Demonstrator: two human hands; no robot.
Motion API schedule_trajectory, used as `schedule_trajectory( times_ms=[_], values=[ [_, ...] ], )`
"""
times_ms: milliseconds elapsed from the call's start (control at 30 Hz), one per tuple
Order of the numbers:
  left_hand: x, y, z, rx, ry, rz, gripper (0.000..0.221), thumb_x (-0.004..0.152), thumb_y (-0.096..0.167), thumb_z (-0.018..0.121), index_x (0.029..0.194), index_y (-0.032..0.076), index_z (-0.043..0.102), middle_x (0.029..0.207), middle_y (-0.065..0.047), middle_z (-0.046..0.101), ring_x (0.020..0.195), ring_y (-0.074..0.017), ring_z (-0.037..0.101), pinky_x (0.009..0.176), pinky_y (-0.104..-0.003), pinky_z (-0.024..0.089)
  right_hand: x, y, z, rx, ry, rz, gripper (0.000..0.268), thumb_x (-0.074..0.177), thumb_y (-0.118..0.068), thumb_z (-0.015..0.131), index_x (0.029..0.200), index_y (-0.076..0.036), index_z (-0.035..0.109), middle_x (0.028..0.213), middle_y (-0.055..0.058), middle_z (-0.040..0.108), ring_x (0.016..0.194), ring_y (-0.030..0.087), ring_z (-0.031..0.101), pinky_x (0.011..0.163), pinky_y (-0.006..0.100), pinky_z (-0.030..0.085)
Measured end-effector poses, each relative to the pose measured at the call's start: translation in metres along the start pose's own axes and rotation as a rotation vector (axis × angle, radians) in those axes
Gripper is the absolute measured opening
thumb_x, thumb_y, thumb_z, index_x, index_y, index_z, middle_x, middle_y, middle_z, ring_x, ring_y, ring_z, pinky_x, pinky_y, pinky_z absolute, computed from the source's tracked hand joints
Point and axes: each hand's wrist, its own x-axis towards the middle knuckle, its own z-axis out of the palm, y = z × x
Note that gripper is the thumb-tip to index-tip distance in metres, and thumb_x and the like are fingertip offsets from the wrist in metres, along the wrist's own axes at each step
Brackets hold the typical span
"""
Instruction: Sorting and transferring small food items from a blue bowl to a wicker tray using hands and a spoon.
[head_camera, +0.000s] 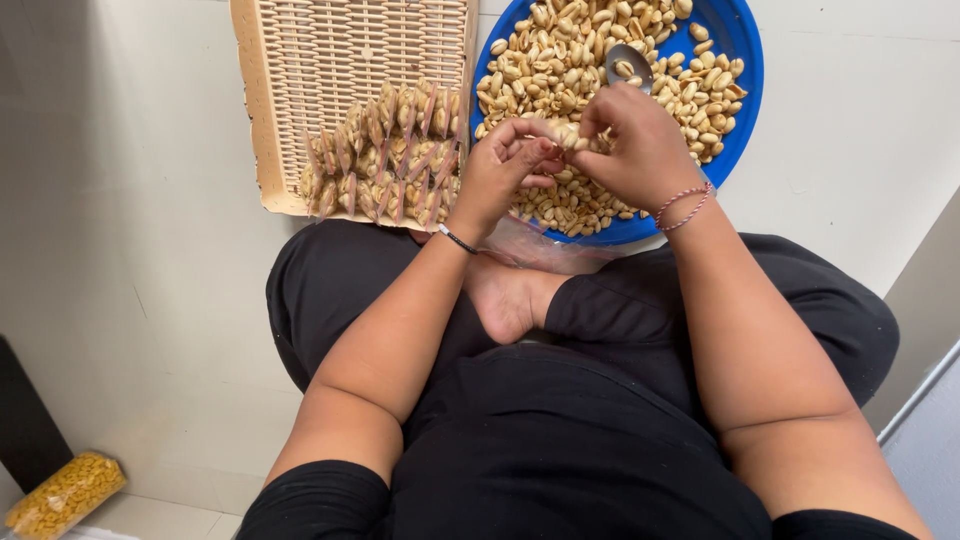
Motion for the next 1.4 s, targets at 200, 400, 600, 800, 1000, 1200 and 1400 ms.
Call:
schedule_trajectory(
  times_ms=[200,400,600,800,1000,1200,1400],
  values=[
    [0.005,-0.011,-0.007,-0.010,0.003,0.109,0.033,0.095,-0.005,0.063,0.127,-0.001,0.057,0.106,-0.012,0.071,0.086,-0.0141,0.070,0.075,-0.026,0.063,0.005,-0.015,-0.007,0.218,-0.094,0.020,0.025,0.082,-0.003,0.072,0.102,-0.005,0.057,0.135,0.015,0.058,0.123,0.031,0.058,0.098,0.042,0.053],
    [-0.001,-0.004,0.001,0.003,-0.047,0.116,0.035,0.090,0.000,0.075,0.122,0.000,0.060,0.103,-0.006,0.068,0.089,-0.0125,0.069,0.081,-0.027,0.063,-0.001,0.000,-0.006,0.363,-0.170,0.372,0.017,0.096,-0.011,0.076,0.111,-0.003,0.073,0.077,0.001,0.063,0.063,0.007,0.052,0.054,0.020,0.042],
    [0.000,-0.009,0.001,0.052,-0.060,0.247,0.023,0.093,-0.001,0.072,0.114,0.002,0.065,0.102,-0.005,0.071,0.091,-0.0108,0.067,0.084,-0.023,0.059,0.004,-0.003,-0.012,0.704,-0.296,0.531,0.032,0.092,-0.010,0.075,0.120,0.000,0.063,0.110,0.009,0.069,0.073,0.011,0.064,0.063,0.021,0.056],
    [-0.009,0.013,0.009,0.088,-0.070,0.132,0.032,0.093,0.006,0.073,0.123,0.002,0.062,0.097,-0.007,0.073,0.083,-0.0107,0.069,0.073,-0.023,0.060,0.000,0.003,-0.010,0.525,-0.298,0.453,0.020,0.094,-0.008,0.077,0.111,-0.004,0.067,0.078,0.005,0.069,0.065,0.010,0.066,0.056,0.019,0.049],
    [0.006,-0.023,-0.007,0.139,0.108,0.229,0.024,0.089,0.010,0.084,0.109,0.004,0.072,0.078,-0.006,0.067,0.081,-0.0176,0.075,0.070,-0.031,0.067,-0.004,0.024,0.009,0.697,-0.263,0.476,0.025,0.102,-0.015,0.072,0.119,0.003,0.066,0.096,0.016,0.071,0.084,0.021,0.073,0.067,0.031,0.063],
    [-0.003,0.002,0.004,0.119,-0.017,0.231,0.022,0.092,-0.001,0.074,0.112,0.000,0.067,0.098,-0.011,0.075,0.085,-0.0118,0.071,0.078,-0.022,0.062,0.006,-0.005,-0.012,0.611,-0.248,0.504,0.022,0.097,-0.013,0.074,0.114,-0.001,0.066,0.091,0.008,0.071,0.073,0.011,0.068,0.063,0.020,0.058],
    [-0.003,0.002,0.005,0.117,0.006,0.260,0.019,0.093,0.002,0.073,0.111,0.002,0.068,0.089,-0.002,0.067,0.081,-0.0082,0.065,0.078,-0.022,0.062,-0.001,0.012,0.004,0.690,-0.249,0.470,0.020,0.095,-0.007,0.077,0.104,-0.004,0.060,0.078,0.004,0.065,0.062,0.009,0.062,0.055,0.019,0.049]
  ],
)
